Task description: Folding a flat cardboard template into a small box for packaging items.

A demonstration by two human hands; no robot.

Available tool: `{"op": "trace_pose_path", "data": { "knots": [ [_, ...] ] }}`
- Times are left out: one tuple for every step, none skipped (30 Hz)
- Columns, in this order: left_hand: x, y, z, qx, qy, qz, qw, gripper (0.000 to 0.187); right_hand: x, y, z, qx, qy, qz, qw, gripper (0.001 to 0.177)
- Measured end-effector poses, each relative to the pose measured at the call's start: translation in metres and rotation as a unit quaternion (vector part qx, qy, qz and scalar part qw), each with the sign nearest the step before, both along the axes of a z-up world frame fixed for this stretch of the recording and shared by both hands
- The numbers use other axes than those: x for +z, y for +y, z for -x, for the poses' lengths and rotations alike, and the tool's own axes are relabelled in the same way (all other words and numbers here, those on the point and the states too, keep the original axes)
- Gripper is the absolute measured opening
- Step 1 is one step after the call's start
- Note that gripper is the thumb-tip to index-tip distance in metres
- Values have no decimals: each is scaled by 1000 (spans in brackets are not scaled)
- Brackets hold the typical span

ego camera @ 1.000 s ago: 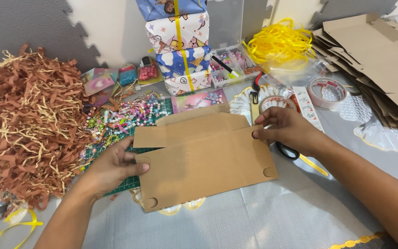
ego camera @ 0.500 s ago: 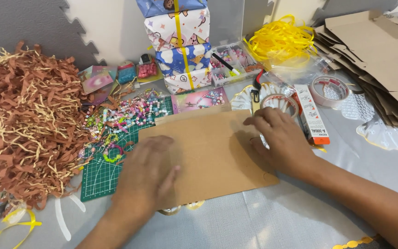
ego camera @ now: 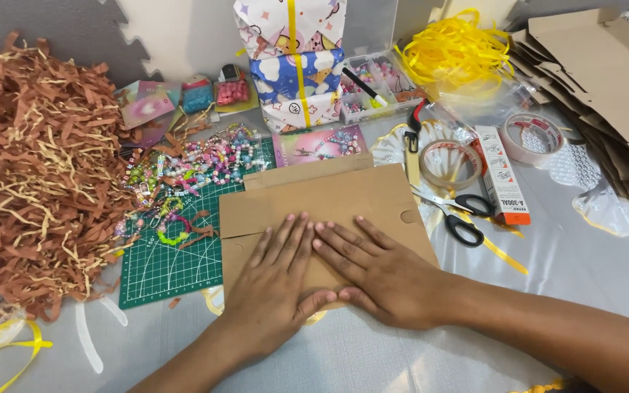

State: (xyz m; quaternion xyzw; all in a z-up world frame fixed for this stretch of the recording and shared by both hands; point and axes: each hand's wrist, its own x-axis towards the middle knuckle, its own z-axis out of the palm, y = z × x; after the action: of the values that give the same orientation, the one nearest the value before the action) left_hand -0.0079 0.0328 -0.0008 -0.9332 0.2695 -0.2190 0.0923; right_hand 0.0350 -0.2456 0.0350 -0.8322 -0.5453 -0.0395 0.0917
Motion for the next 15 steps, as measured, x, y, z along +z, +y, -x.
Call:
{"op": "trace_pose_path", "data": {
  "knots": [
    [-2,3,-1,49,-95,-123,987,130,2,-1,1,-3,-2,1,1000,75],
    [-3,8,0,49,-94,-122,987,130,2,-5,0,-4,0,1,1000,75],
    [-4,14,1,35,-65,-104,992,128,2,-9,-1,-4,-2,4,1000,75],
    [-3,20,1,22,-37,-86,995,126,2,-13,-2,-5,-5,5,1000,74],
    [3,25,3,22,-37,-87,995,126,4,-18,-4,-5,-5,4,1000,74],
    [9,31,6,-16,88,11,996,116,5,-22,-4,-8,8,9,1000,74],
    [16,37,9,-51,210,110,970,107,6,-26,-4,-10,21,14,1000,74],
    [13,43,10,-50,210,108,970,107,7,-31,-5,-10,21,12,1000,74],
    [11,49,12,-52,209,105,971,106,8,-36,-5,-14,33,19,999,74],
    [9,55,12,-54,205,102,972,105,9,-41,-6,-17,43,26,999,75],
    [8,61,15,-53,204,101,972,105,10,-46,-6,-17,42,25,999,75],
    [7,65,17,-52,201,90,974,103,10,-51,-5,-18,38,31,999,76],
    [6,70,20,-51,199,79,976,102,10,-57,-5,-20,34,36,999,77],
    [9,72,21,-50,197,79,976,102,14,-61,-4,-20,32,37,999,77],
    [13,74,22,-45,254,89,962,102,17,-65,-4,-22,53,54,997,77]
  ]
}}
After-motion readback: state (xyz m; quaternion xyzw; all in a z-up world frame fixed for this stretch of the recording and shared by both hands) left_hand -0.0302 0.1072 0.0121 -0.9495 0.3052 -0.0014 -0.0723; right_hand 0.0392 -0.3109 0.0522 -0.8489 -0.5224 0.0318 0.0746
